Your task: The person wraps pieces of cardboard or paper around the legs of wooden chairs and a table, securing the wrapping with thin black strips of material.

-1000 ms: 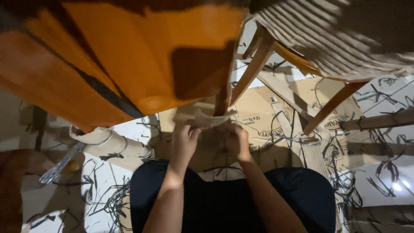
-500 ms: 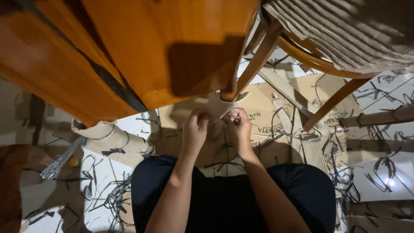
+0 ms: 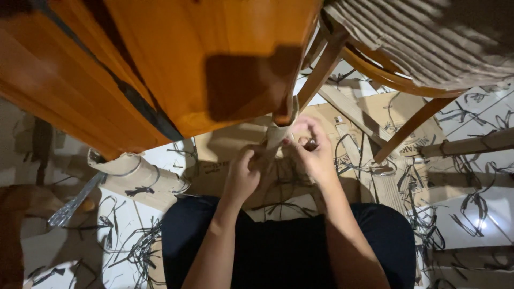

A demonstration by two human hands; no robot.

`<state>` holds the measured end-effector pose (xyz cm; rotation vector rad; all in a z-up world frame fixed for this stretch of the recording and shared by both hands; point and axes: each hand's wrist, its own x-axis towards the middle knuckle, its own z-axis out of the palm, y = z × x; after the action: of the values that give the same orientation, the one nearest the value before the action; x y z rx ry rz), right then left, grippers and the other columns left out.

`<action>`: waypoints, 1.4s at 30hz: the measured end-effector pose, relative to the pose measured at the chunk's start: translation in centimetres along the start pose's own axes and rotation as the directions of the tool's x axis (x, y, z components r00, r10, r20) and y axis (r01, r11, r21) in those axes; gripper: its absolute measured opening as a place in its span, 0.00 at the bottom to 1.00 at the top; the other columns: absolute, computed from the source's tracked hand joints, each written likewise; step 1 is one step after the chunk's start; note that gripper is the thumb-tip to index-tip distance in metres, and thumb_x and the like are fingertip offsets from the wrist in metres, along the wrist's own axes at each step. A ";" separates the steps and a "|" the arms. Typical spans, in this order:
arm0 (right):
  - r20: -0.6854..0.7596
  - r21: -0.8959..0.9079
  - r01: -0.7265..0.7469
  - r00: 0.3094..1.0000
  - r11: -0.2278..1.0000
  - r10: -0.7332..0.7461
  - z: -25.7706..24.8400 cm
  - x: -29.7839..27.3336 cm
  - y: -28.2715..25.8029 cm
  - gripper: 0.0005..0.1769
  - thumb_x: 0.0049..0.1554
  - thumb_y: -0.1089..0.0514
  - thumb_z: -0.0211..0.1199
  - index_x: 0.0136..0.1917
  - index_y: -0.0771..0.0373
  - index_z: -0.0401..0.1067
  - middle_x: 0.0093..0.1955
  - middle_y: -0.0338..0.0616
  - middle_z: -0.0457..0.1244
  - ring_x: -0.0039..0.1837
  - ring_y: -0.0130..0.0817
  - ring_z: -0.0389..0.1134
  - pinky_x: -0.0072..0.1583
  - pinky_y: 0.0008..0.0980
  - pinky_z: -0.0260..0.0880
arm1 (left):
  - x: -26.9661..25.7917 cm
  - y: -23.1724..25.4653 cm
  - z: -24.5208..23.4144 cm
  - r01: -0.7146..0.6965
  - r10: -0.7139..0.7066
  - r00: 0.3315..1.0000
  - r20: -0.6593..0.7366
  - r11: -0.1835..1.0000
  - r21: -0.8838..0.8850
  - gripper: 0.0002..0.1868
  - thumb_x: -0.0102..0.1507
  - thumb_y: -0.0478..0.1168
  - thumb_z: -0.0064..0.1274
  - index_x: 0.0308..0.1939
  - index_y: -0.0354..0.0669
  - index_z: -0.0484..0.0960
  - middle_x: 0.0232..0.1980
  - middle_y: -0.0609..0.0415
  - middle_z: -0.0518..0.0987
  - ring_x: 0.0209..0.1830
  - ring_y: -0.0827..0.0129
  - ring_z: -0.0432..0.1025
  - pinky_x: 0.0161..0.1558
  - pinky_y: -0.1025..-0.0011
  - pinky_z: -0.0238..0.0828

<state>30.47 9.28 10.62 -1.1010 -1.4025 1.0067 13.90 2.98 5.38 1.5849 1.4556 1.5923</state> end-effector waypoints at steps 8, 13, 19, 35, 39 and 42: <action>0.164 0.221 -0.074 0.986 0.972 0.038 -2.2 0.0 4.4 0.43 0.46 0.72 0.73 0.72 0.55 0.62 0.67 0.43 0.59 0.42 0.27 0.68 0.39 0.22 0.73 | -0.3 2.1 -0.7 -0.054 0.080 0.983 0.165 0.987 -0.153 0.02 0.66 0.31 0.57 0.41 0.39 0.80 0.28 0.52 0.77 0.25 0.69 0.67 0.32 0.67 0.71; 0.228 0.158 -0.089 0.972 0.983 0.051 -4.5 -0.5 3.7 0.33 0.51 0.64 0.68 0.69 0.61 0.68 0.52 0.45 0.65 0.43 0.29 0.66 0.43 0.30 0.71 | -0.4 3.2 -1.4 -0.052 0.092 0.971 0.221 0.982 -0.180 0.10 0.67 0.26 0.47 0.50 0.37 0.78 0.41 0.47 0.79 0.38 0.61 0.70 0.44 0.61 0.72; 0.475 0.404 0.010 0.852 0.915 -0.219 -5.8 -1.8 1.0 0.42 0.58 0.36 0.56 0.70 0.76 0.63 0.23 0.45 0.58 0.19 0.19 0.53 0.23 0.17 0.52 | -1.8 0.9 -0.6 -0.149 0.205 0.946 0.249 0.963 -0.226 0.29 0.66 0.19 0.35 0.69 0.40 0.72 0.62 0.38 0.76 0.59 0.46 0.70 0.55 0.52 0.69; -0.165 0.259 0.129 0.982 0.957 -0.088 -0.2 0.4 -1.1 0.29 0.44 0.73 0.77 0.58 0.69 0.71 0.46 0.50 0.70 0.38 0.24 0.71 0.42 0.22 0.78 | 0.0 -0.4 -0.5 -0.014 0.013 0.997 -0.080 1.000 -0.017 0.11 0.69 0.29 0.45 0.51 0.46 0.77 0.37 0.53 0.82 0.33 0.62 0.79 0.40 0.61 0.80; -0.285 0.133 0.275 0.931 0.952 -0.229 1.8 0.8 -1.5 0.38 0.41 0.72 0.80 0.63 0.63 0.69 0.53 0.42 0.61 0.37 0.14 0.59 0.42 0.15 0.70 | 0.3 -1.4 -0.2 0.097 -0.097 0.989 -0.116 0.995 -0.002 0.10 0.68 0.29 0.48 0.53 0.37 0.79 0.41 0.43 0.83 0.39 0.53 0.80 0.47 0.54 0.79; -0.382 0.189 0.300 0.900 0.935 -0.211 2.5 0.0 -0.3 0.45 0.41 0.71 0.82 0.65 0.64 0.59 0.55 0.42 0.52 0.35 0.14 0.50 0.38 0.13 0.55 | 0.7 -1.2 0.0 0.214 -0.222 0.975 -0.031 0.964 -0.158 0.07 0.70 0.32 0.43 0.49 0.37 0.77 0.45 0.46 0.81 0.47 0.63 0.78 0.60 0.53 0.72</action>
<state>27.90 9.15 10.64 -0.8378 -1.0628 0.7196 13.34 3.98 4.57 1.2617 1.4397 1.5813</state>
